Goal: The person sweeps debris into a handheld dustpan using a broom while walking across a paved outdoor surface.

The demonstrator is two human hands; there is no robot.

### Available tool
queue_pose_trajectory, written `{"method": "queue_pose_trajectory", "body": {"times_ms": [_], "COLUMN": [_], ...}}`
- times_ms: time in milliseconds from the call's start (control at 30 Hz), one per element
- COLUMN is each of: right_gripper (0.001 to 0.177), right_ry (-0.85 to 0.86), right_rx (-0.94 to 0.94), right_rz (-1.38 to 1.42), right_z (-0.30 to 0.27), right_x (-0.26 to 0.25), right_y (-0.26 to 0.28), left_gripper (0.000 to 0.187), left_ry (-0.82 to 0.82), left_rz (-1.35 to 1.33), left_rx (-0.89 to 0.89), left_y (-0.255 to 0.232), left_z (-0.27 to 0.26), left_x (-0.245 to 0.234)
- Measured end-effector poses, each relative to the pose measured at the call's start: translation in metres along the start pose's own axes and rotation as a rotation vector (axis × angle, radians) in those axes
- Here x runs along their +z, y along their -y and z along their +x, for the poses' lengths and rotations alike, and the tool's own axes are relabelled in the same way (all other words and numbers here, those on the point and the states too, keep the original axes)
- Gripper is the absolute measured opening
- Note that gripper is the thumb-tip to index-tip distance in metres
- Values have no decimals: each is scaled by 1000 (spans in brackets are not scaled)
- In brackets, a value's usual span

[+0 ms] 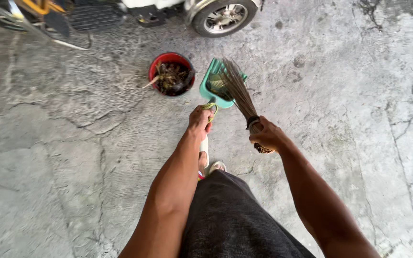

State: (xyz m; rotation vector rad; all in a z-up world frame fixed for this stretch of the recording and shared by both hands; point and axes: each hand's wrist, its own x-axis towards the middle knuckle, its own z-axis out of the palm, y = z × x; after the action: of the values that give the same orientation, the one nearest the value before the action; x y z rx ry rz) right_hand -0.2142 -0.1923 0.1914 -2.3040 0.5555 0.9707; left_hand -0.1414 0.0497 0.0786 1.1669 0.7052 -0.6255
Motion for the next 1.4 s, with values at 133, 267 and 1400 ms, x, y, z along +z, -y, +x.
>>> {"method": "queue_pose_trajectory", "body": {"times_ms": [133,267,1400], "right_gripper": [106,108,87], "right_ry": [-71,-74,72], "right_rx": [-57,-117,-202], "right_rz": [11,119,-24], "right_z": [-33,-58,-32], "right_x": [2,4,153], "right_y": [15,43,169], "left_gripper": [7,27,24], "left_ry": [24,-109,-189], "left_rz": [-53,309,2137], "left_rx": [148,336,452], "left_y": [-11,-42,-106], "left_z": [-57,-104,-104], "left_x": [-9,-31,-197]}}
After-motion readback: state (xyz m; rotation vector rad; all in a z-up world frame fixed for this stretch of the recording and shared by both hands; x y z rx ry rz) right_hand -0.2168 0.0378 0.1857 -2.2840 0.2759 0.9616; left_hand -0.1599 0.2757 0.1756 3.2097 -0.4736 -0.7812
